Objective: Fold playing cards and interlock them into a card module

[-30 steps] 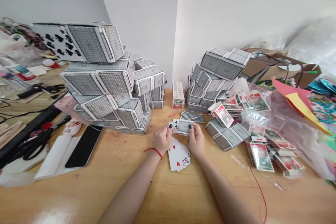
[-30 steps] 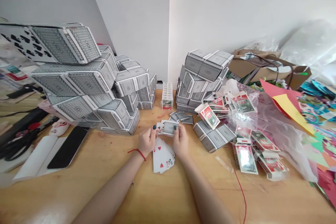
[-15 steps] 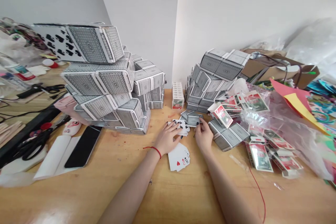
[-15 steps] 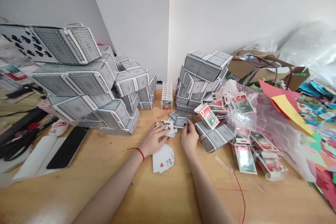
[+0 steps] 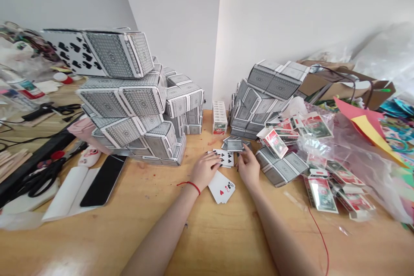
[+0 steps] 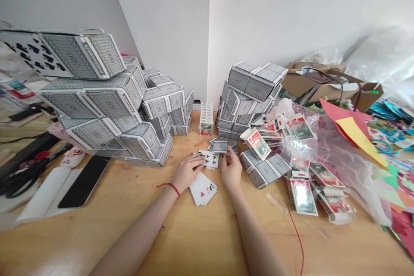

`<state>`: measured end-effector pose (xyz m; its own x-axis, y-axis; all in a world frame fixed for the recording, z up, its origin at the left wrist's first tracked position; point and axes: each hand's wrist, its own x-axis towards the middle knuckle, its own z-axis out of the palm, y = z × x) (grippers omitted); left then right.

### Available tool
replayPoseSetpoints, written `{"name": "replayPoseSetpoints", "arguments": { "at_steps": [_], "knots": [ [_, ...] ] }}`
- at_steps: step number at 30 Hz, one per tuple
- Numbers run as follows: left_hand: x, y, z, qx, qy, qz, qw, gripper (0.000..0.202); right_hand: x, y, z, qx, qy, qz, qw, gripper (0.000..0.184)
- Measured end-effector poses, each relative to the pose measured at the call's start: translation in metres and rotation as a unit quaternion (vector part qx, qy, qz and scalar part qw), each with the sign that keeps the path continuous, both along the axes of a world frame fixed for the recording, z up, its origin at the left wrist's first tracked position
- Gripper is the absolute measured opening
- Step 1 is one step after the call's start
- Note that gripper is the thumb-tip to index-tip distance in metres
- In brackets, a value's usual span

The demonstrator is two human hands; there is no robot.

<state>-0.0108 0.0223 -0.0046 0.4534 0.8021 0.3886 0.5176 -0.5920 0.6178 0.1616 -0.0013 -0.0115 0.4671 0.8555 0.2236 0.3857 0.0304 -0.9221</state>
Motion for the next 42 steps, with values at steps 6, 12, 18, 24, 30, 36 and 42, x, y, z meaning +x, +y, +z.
{"name": "replayPoseSetpoints", "arguments": {
  "at_steps": [6,12,18,24,30,36,42],
  "knots": [
    [0.001,0.000,-0.001,0.009,-0.004,0.005,1.000,0.018,-0.001,-0.002,0.007,0.037,-0.091,0.057,0.994,0.030],
    [0.000,-0.004,0.010,0.033,-0.039,0.024,0.998,0.018,-0.012,-0.008,0.015,0.003,-0.145,0.224,0.964,0.028],
    [-0.011,-0.019,0.032,0.040,0.002,-0.072,0.997,0.018,-0.010,-0.007,0.011,-0.001,-0.204,0.236,0.950,0.024],
    [-0.010,-0.024,0.032,0.018,0.068,-0.141,0.987,0.025,-0.008,-0.006,0.007,-0.023,-0.222,0.208,0.952,0.027],
    [-0.010,-0.019,0.027,0.006,0.064,-0.132,0.989,0.017,-0.007,-0.005,0.005,-0.027,-0.209,0.192,0.958,0.031],
    [-0.011,-0.021,0.032,-0.002,0.066,-0.149,0.987,0.045,-0.006,-0.004,0.006,-0.015,-0.142,0.190,0.971,0.038],
    [-0.009,-0.021,0.031,0.001,0.067,-0.152,0.986,0.037,-0.004,-0.003,0.011,0.021,-0.111,0.174,0.978,0.043]
  ]
}}
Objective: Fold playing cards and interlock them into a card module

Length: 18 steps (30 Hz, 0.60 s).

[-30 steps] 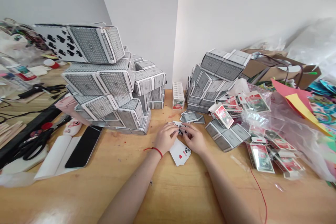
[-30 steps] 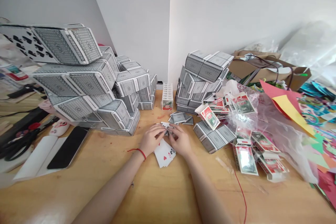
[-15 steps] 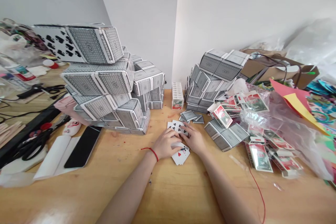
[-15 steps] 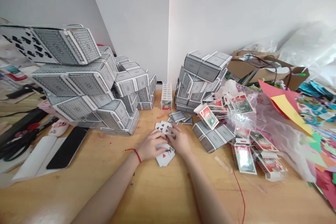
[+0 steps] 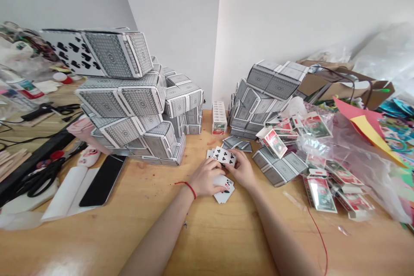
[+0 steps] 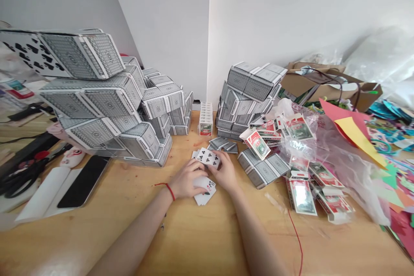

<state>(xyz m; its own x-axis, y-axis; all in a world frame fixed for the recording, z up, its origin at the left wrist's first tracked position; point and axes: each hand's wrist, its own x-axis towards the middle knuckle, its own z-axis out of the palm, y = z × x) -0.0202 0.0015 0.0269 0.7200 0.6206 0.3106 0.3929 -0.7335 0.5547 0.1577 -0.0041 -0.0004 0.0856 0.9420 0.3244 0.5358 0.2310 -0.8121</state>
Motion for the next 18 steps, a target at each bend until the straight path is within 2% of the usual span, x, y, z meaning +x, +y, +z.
{"name": "replayPoseSetpoints", "arguments": {
  "at_steps": [6,11,15,18],
  "knots": [
    [0.001,0.001,-0.003,-0.011,-0.020,0.027,0.999,0.031,0.006,0.002,-0.003,-0.002,0.030,-0.009,1.000,0.051],
    [0.001,0.003,-0.006,-0.030,-0.034,0.054,0.997,0.033,0.011,0.005,-0.011,-0.023,0.117,-0.016,0.993,0.053],
    [0.002,0.004,-0.011,-0.031,-0.033,0.078,0.996,0.035,0.010,0.005,-0.008,-0.045,0.190,-0.002,0.981,0.052],
    [0.002,0.004,-0.015,-0.028,-0.024,0.095,0.995,0.034,0.007,0.003,-0.004,-0.060,0.186,0.001,0.981,0.051]
  ]
}}
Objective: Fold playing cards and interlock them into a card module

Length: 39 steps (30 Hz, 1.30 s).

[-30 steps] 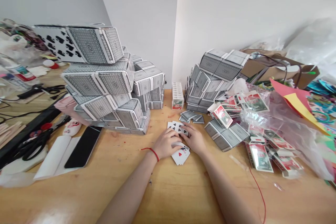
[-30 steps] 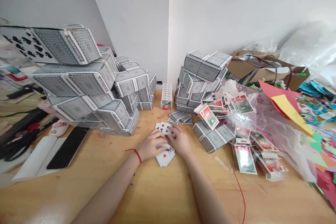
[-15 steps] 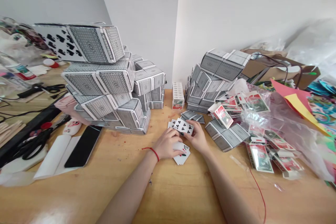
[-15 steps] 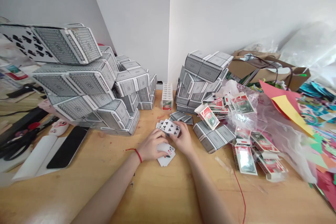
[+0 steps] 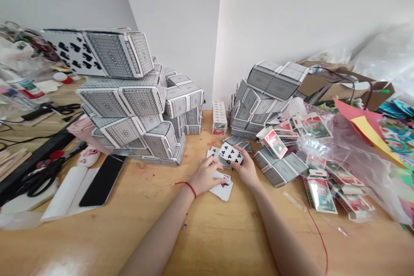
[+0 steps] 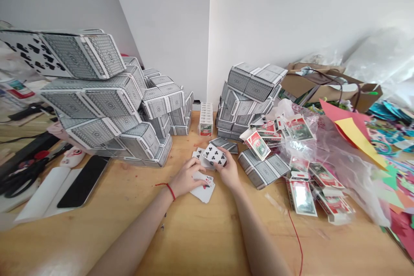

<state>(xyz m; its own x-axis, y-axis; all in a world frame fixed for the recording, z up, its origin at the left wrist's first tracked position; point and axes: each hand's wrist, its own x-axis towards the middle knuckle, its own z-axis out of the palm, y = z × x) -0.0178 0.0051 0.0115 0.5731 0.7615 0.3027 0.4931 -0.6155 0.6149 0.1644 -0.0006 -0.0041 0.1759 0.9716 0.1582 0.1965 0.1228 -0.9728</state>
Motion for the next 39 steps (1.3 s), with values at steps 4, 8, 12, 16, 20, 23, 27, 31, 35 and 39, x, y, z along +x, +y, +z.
{"name": "replayPoseSetpoints", "arguments": {
  "at_steps": [4,8,12,16,20,23,27,31,35,39],
  "knots": [
    [0.000,0.001,-0.003,-0.013,-0.031,0.004,0.999,0.024,-0.003,-0.001,0.004,-0.024,0.013,0.001,1.000,0.050],
    [0.001,0.004,-0.001,-0.043,-0.102,0.031,0.993,0.017,-0.004,-0.001,0.005,-0.038,0.085,0.010,0.996,0.050],
    [0.000,0.006,0.001,-0.059,-0.148,0.061,0.985,0.016,-0.004,0.000,0.005,-0.039,0.109,0.004,0.993,0.040],
    [-0.002,0.006,0.001,-0.051,-0.166,0.072,0.982,0.017,-0.005,-0.001,0.006,-0.039,0.136,0.001,0.990,0.038],
    [-0.004,0.006,0.000,-0.006,-0.190,0.130,0.973,0.023,-0.011,-0.007,0.010,-0.052,0.194,0.051,0.978,0.042],
    [-0.006,0.009,-0.001,0.033,-0.207,0.201,0.957,0.029,-0.018,-0.014,0.013,-0.054,0.181,0.091,0.978,0.036],
    [-0.007,0.013,-0.002,0.058,-0.222,0.286,0.930,0.027,-0.025,-0.022,0.015,-0.028,0.109,0.138,0.984,0.028],
    [-0.007,0.015,-0.003,0.076,-0.222,0.323,0.917,0.025,-0.029,-0.024,0.016,0.014,-0.021,0.130,0.991,0.026],
    [-0.005,0.015,-0.002,0.081,-0.220,0.307,0.922,0.022,-0.035,-0.024,0.011,0.024,-0.073,0.078,0.994,0.023],
    [-0.002,0.011,0.001,0.056,-0.213,0.219,0.951,0.013,-0.037,-0.023,0.008,-0.012,0.017,0.046,0.999,0.026]
  ]
}}
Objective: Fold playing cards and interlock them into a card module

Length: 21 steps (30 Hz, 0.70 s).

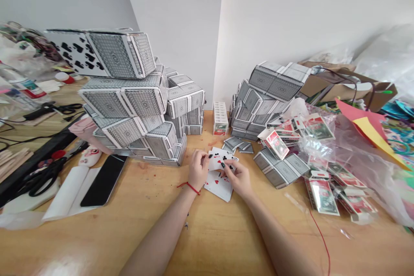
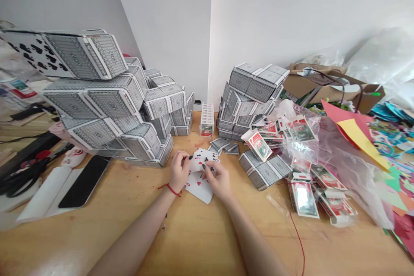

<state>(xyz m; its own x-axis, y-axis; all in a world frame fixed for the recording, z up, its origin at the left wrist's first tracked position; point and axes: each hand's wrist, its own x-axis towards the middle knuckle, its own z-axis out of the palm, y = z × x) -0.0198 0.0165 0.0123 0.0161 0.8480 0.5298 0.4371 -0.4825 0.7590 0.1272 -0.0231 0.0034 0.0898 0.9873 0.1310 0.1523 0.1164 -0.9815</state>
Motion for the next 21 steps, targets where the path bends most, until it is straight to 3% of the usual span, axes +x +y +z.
{"name": "replayPoseSetpoints", "arguments": {
  "at_steps": [3,5,9,12,16,21],
  "knots": [
    [0.003,-0.002,0.001,-0.021,0.020,-0.089,0.996,0.011,0.003,0.002,0.004,-0.006,0.068,-0.028,0.997,0.026],
    [0.005,-0.003,0.000,-0.040,0.025,-0.111,0.993,0.011,0.005,0.004,0.008,0.004,0.091,-0.040,0.995,0.029],
    [0.006,-0.003,-0.004,-0.072,-0.002,-0.063,0.995,0.012,0.005,0.005,0.012,-0.003,0.103,-0.016,0.995,0.049],
    [0.005,-0.003,-0.006,-0.099,-0.033,-0.018,0.994,0.013,0.004,0.004,0.010,-0.018,0.088,0.003,0.996,0.051],
    [0.005,-0.002,-0.005,-0.130,-0.023,-0.035,0.991,0.017,0.001,0.004,0.008,-0.019,0.086,0.006,0.996,0.049],
    [0.007,-0.003,-0.002,-0.104,-0.019,-0.067,0.992,0.015,-0.002,0.004,0.010,-0.008,0.093,-0.007,0.996,0.048]
  ]
}}
